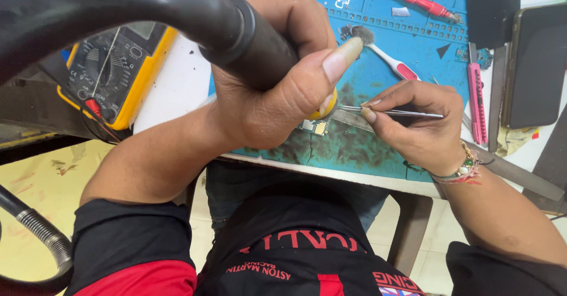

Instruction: The person applies a substance from a syringe to a circuit board and uses a hot air tool while holding a component with tweezers, then uses a screwdriver on a small metal object.

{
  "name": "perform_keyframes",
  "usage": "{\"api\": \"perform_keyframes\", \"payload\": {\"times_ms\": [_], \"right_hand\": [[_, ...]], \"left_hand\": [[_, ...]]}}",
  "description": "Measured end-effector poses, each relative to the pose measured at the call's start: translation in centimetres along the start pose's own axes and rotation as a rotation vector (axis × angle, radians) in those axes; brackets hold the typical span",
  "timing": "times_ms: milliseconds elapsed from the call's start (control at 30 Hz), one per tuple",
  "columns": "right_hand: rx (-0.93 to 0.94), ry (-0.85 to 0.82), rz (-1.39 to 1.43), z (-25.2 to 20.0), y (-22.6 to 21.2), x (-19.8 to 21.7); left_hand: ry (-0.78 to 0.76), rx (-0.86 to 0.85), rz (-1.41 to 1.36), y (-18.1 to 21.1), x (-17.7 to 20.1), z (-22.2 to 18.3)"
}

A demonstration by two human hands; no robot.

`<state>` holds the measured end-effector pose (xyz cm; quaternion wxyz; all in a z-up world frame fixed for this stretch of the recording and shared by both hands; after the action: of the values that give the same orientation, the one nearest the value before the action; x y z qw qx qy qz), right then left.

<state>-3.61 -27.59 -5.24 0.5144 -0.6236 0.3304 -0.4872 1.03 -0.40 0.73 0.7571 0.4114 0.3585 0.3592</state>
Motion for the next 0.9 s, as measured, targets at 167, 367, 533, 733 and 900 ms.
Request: {"api": "perform_keyframes", "payload": {"times_ms": [167, 367, 533, 733, 900], "right_hand": [[-0.032, 0.031, 0.050, -0.12, 0.13, -0.14], [-0.048, 0.018, 0.024, -0.09, 0.00, -0.06], [-0.036, 0.027, 0.046, 0.01, -0.06, -0.09], [-0.033, 0.042, 0.061, 0.02, 0.12, -0.04], [-0.034, 0.064, 0.080, -0.13, 0.43, 0.01]], "left_hand": [[-0.007, -0.017, 0.021, 0.04, -0.05, 0.14], [-0.013, -0.022, 0.025, 0.05, -0.15, 0.38], [0.014, 0.020, -0.027, 0.24, -0.32, 0.48], [0.000, -0.023, 0.039, 0.38, -0.22, 0.63], [0.039, 0.046, -0.075, 0.31, -0.56, 0.62]]}}
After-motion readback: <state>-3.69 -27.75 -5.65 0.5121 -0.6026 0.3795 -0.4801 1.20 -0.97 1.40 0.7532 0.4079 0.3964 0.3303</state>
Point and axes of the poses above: each hand's wrist, its own z-axis towards the middle knuckle, its own x-axis out of the back of the hand, y = z × x, the point moved 1 cm from there along z, towards the middle knuckle, and after that the axes turned 2 degrees about -x, right-handed, at the moved point
